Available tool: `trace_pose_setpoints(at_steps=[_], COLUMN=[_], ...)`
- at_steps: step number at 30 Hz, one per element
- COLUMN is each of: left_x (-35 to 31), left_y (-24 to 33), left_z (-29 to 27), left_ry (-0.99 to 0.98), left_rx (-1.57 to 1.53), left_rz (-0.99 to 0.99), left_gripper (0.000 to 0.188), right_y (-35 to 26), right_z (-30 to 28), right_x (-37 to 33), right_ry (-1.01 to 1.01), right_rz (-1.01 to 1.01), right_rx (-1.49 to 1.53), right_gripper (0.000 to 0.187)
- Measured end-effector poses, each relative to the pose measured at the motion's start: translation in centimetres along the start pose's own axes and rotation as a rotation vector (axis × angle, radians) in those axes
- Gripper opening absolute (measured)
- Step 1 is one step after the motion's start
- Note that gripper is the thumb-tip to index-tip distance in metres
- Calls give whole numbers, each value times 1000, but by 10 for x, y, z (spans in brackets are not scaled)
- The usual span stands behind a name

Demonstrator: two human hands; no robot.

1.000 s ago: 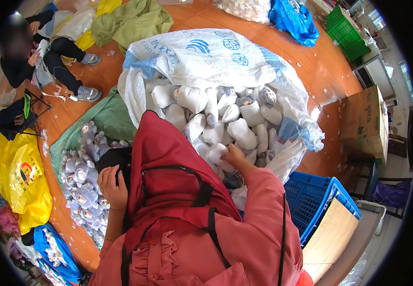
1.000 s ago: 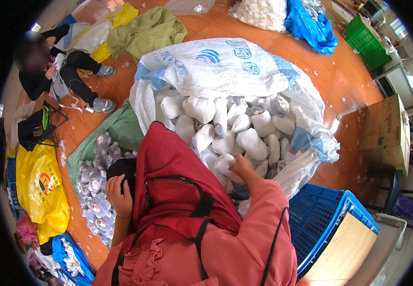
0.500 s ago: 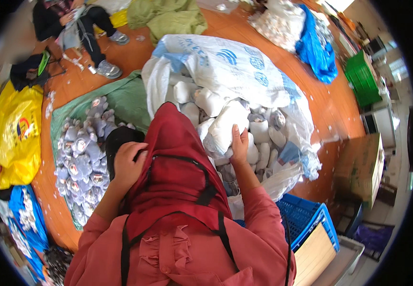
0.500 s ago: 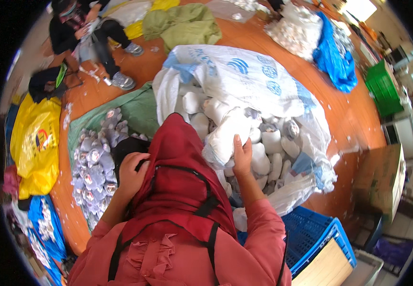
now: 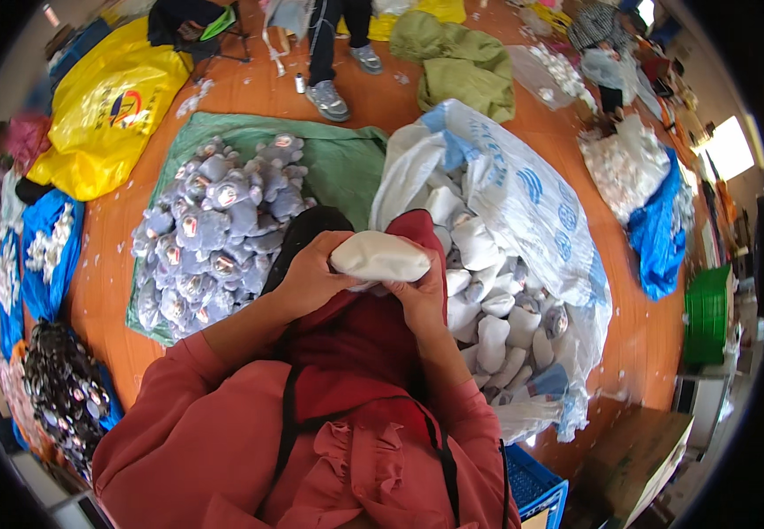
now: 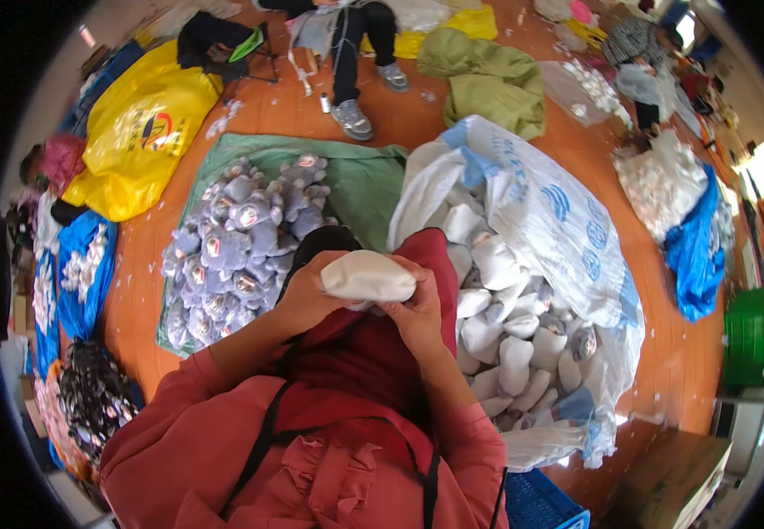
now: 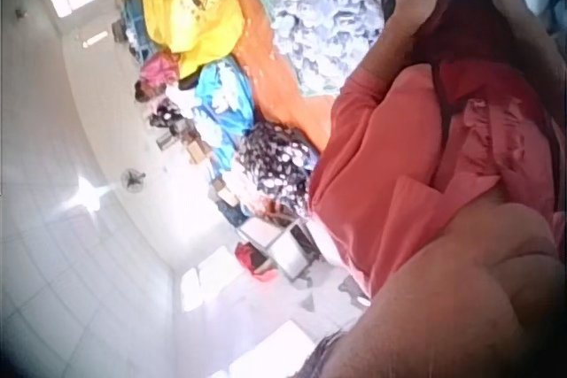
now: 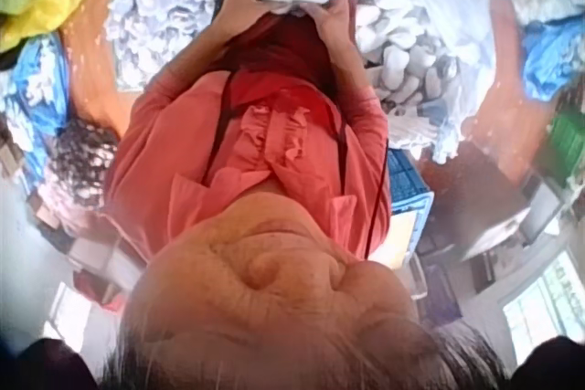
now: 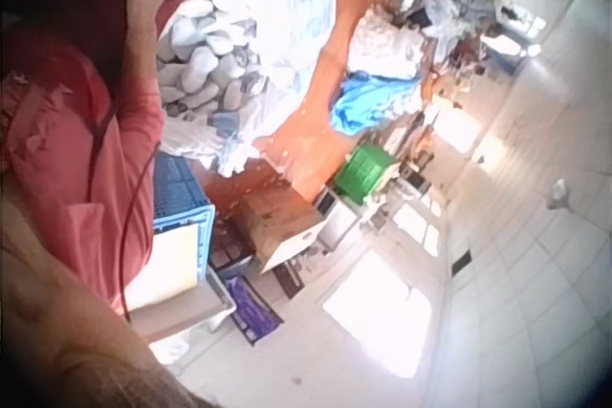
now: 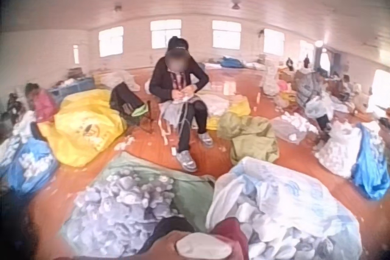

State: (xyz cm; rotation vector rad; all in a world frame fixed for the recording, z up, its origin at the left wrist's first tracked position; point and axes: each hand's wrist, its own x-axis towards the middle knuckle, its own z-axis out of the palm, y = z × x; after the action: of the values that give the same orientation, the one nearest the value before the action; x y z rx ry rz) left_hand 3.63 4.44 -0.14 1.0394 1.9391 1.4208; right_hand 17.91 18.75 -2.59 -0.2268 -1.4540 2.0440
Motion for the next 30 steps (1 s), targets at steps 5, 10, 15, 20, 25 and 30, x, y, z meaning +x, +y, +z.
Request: trace_pose_setpoints(at_steps=[5,10,15,20,25,30], left_x=[-17,-27,-26,-23,-20,-24], left_y=[-3,-26,-33,-20,-28,3], left_z=[-35,-44,-44,-58,-76,-63], left_ry=[172,170,85,-68,-355,-291], left_rx=[315,345,337,404,285,-471], left_rz=[378,546,773,759,559,-164], left_gripper=[51,45,46,46,49,65], right_y=[18,20,20,20,14,11], right_z=[-5,8,18,15,11,12], right_x=[1,3,10,17,15,23], right_ry=[-346,-246,-277,-345,-429,-492], right_rz=[-95,2,28,-68,90,-25], right_rx=[-88,-266,-309,-379,-240,-397], right_gripper=[52,67,71,65,62,55])
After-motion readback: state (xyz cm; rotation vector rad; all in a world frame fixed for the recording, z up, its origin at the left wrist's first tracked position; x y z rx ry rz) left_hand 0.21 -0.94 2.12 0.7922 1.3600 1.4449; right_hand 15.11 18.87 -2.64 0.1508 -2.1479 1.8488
